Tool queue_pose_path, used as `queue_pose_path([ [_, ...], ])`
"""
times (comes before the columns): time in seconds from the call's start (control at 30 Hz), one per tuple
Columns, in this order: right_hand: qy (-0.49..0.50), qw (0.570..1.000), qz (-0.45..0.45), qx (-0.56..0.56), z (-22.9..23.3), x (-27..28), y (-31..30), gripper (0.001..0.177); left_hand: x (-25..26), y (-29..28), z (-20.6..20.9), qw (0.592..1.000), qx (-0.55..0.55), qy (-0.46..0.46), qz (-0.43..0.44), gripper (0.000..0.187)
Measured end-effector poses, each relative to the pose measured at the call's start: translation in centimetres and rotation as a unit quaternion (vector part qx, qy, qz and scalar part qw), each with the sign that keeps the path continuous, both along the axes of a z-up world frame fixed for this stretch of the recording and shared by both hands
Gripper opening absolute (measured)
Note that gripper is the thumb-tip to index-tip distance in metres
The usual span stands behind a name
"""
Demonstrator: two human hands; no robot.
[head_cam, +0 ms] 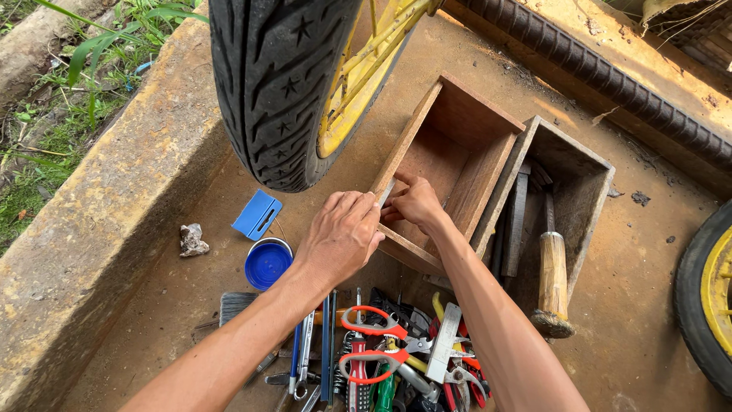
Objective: The person removes various hand tools, measuring tape, and containers from a wooden box onto the ground, opens a container, and sorts through the tools by hand.
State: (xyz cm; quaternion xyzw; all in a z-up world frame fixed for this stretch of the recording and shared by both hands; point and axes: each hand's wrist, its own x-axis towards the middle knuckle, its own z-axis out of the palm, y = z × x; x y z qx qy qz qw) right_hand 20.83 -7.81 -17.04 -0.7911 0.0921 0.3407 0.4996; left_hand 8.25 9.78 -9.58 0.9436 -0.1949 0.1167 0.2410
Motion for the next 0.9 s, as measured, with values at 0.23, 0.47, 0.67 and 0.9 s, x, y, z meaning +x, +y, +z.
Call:
queue_pose_path([
  [0.23,-0.012,1.000,0.014,-0.021,2.8,-1.4,0.2,0.073,-1.4,0.2,-0.5,1.000,-0.008,-0.001,-0.004,0.060],
  [0.47,-0.151,0.971,0.121,-0.142,5.2,-2.6,-1.6,0.048,-2.2,0.1,1.0,0.999,0.016,0.034,-0.008,0.073],
  [0.67,-0.278,0.937,0.189,-0.100,9.2,-4.8,-4.1,0.051,-3.0,-1.4,4.1,0.998,0.041,0.039,-0.014,0.069],
  [0.9,-0.334,0.912,0.183,-0.154,14.1,-9.3,-7.8,0.037,-5.0,-2.5,6.3,0.998,-0.006,0.052,-0.045,0.040],
])
